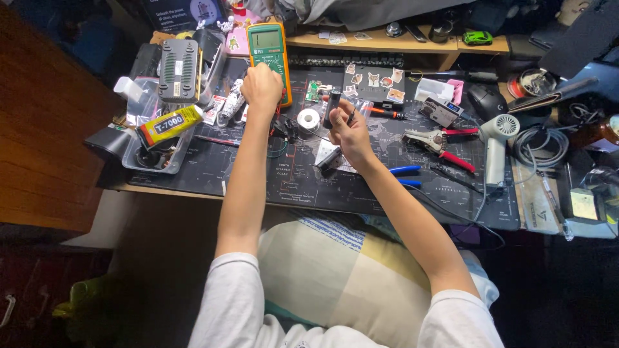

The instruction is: Testing electronic components using a multimeter at a repair bench

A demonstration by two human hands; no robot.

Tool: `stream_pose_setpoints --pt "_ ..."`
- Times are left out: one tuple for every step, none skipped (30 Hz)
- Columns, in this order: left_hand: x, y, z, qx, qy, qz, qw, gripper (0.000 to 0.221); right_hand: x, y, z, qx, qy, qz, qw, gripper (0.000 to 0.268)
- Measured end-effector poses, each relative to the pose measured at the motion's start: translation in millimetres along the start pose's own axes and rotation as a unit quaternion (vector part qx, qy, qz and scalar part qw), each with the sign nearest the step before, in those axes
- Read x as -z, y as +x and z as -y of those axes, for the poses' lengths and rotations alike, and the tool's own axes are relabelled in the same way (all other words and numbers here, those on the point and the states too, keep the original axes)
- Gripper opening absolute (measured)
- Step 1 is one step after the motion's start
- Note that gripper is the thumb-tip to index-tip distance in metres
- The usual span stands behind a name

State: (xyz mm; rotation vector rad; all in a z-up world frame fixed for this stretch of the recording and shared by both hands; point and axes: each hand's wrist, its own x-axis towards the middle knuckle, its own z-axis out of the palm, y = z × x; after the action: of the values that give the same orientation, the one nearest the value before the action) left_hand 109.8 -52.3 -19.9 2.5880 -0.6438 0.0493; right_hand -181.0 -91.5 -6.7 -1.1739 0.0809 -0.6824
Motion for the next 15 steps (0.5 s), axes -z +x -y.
stream_pose_setpoints --pt "-4 1 3 -0.029 0.016 -0.014 0.999 0.022 0 0 -1 -0.001 0.002 0.003 1.0 0.058" --pt "-7 3 5 -0.058 0.032 -0.03 0.997 0.021 1 1 -1 0.0 0.004 0.006 1.0 0.057" --pt "-6 1 7 -0.058 0.031 -0.03 0.997 0.021 0 1 0 0.0 0.004 0.006 1.0 0.057" --pt "-6 -1 8 -0.074 0.034 -0.034 0.996 0.018 0 1 0 0.001 -0.001 0.002 1.0 0.058" --pt "-6 -3 9 -0.089 0.037 -0.039 0.995 0.015 0 1 0 0.001 -0.005 -0.001 1.0 0.06" --pt "-5 -7 10 -0.09 0.036 -0.038 0.995 0.015 0 1 0 0.001 -0.006 -0.002 1.0 0.06" --pt "-5 -11 11 -0.105 0.042 -0.054 0.992 0.015 -1 1 0 0.001 -0.007 0.001 1.0 0.061" --pt "-4 -14 12 -0.122 0.048 -0.07 0.989 0.017 0 1 -1 0.001 -0.007 0.003 1.0 0.062" --pt "5 -25 11 -0.122 0.048 -0.069 0.989 0.017 5 5 -12 0.001 -0.008 0.002 1.0 0.062" --pt "13 -35 10 -0.146 0.024 -0.1 0.984 0.018 11 8 -23 0.021 0.005 -0.011 1.0 0.05" --pt "22 -46 10 -0.17 -0.001 -0.131 0.977 0.02 16 11 -35 0.04 0.018 -0.023 0.999 0.039" --pt "18 -47 15 -0.17 -0.002 -0.131 0.977 0.02 15 10 -34 0.04 0.016 -0.024 0.999 0.039" --pt "14 -47 19 -0.162 -0.021 -0.139 0.977 0.021 14 10 -34 0.037 0.015 -0.024 0.999 0.04" --pt "10 -46 23 -0.155 -0.039 -0.147 0.976 0.024 13 10 -33 0.035 0.014 -0.026 0.999 0.04" --pt "9 -44 21 -0.155 -0.04 -0.147 0.976 0.024 13 11 -32 0.035 0.012 -0.026 0.999 0.04"
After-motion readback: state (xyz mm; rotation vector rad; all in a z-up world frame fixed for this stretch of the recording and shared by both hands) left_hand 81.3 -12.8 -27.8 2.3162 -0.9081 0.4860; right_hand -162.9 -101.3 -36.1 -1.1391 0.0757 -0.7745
